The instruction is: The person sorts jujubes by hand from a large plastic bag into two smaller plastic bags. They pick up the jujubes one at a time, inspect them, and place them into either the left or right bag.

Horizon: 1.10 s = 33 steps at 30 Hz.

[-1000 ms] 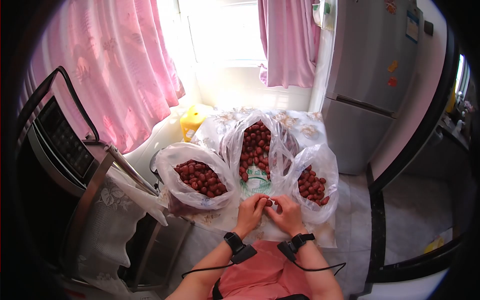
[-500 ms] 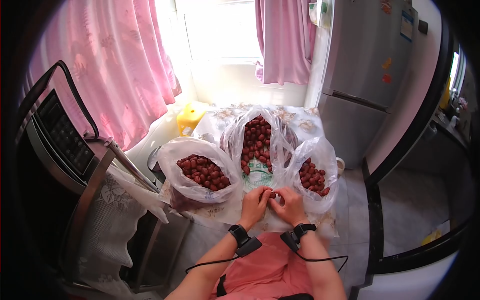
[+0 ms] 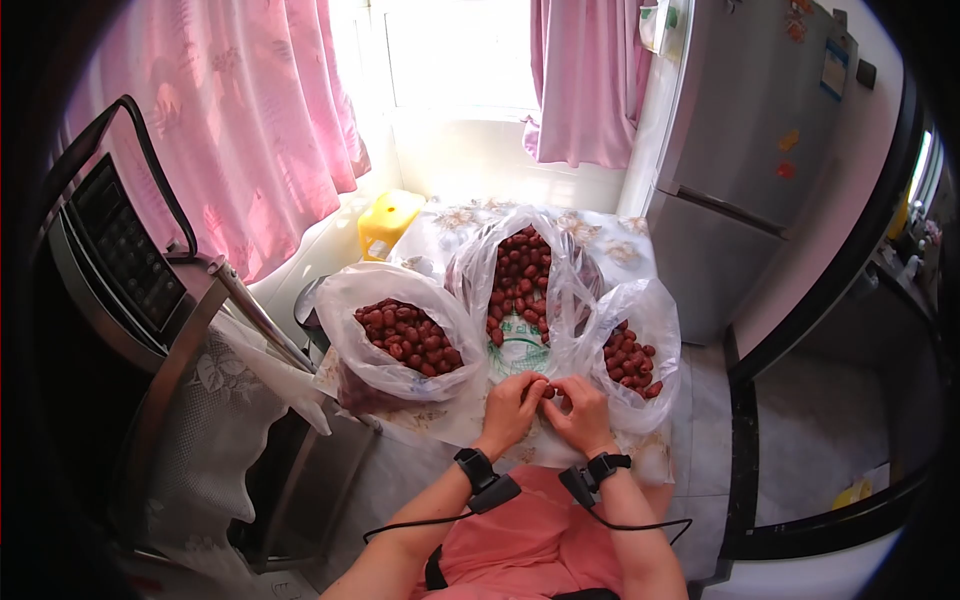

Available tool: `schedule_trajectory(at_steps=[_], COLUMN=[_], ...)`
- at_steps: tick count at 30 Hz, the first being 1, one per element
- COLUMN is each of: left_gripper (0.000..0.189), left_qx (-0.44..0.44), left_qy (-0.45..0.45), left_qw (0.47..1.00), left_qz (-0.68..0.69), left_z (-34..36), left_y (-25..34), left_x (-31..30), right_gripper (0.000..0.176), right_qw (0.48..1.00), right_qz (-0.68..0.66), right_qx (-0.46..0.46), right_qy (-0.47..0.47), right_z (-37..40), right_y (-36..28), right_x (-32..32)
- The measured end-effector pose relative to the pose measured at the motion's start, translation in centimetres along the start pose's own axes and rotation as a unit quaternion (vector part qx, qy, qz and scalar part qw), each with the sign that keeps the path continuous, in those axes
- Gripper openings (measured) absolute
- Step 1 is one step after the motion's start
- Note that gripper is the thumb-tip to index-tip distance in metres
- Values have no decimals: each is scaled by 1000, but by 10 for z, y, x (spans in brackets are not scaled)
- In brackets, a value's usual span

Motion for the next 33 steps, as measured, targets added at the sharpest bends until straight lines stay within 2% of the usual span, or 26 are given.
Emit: schedule_trajectory(at_steps=[9,11,13,16,18,22,25,27,31,33], left_gripper=[21,28,32,30,31,31,30,25,24,25], left_qx=[-38,-10,-16,-40,-53,-51,-46,-58,-67,-27], left_qy=[-26,-15,-26,-29,-27,-12,-38,-41,-40,-13], left_qw=[999,1000,1000,998,995,996,997,993,992,997], left_qz=[29,0,0,47,81,70,49,97,95,73], left_z=[7,7,5,4,3,4,2,3,3,4], left_y=[5,13,5,-5,-7,2,2,0,2,8], left_x=[-3,-4,-1,0,-1,-4,-3,-2,-3,-4], right_gripper=[22,23,24,24,27,26,26,26,27,28], right_qw=[999,998,998,997,999,997,997,998,998,1000], right_qz=[-35,-39,-44,-50,-41,-52,-56,-48,-49,-21], right_qx=[36,43,48,54,22,51,53,47,41,3], right_qy=[1,3,6,-2,23,-2,-3,-6,-7,11], right_z=[1,5,5,5,4,3,4,4,4,4], right_y=[2,6,7,8,7,7,9,8,9,8], right_x=[-3,-1,-1,0,-2,-3,1,2,2,1])
Point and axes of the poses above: each hand's wrist, its own z-axis away from the middle knuckle, its own x-axis out of the palm, y = z × x, the point moved 5 cm from there along -z, towards the middle knuckle, and after that the axes turned 14 degrees about -x, right-handed, at the moved point
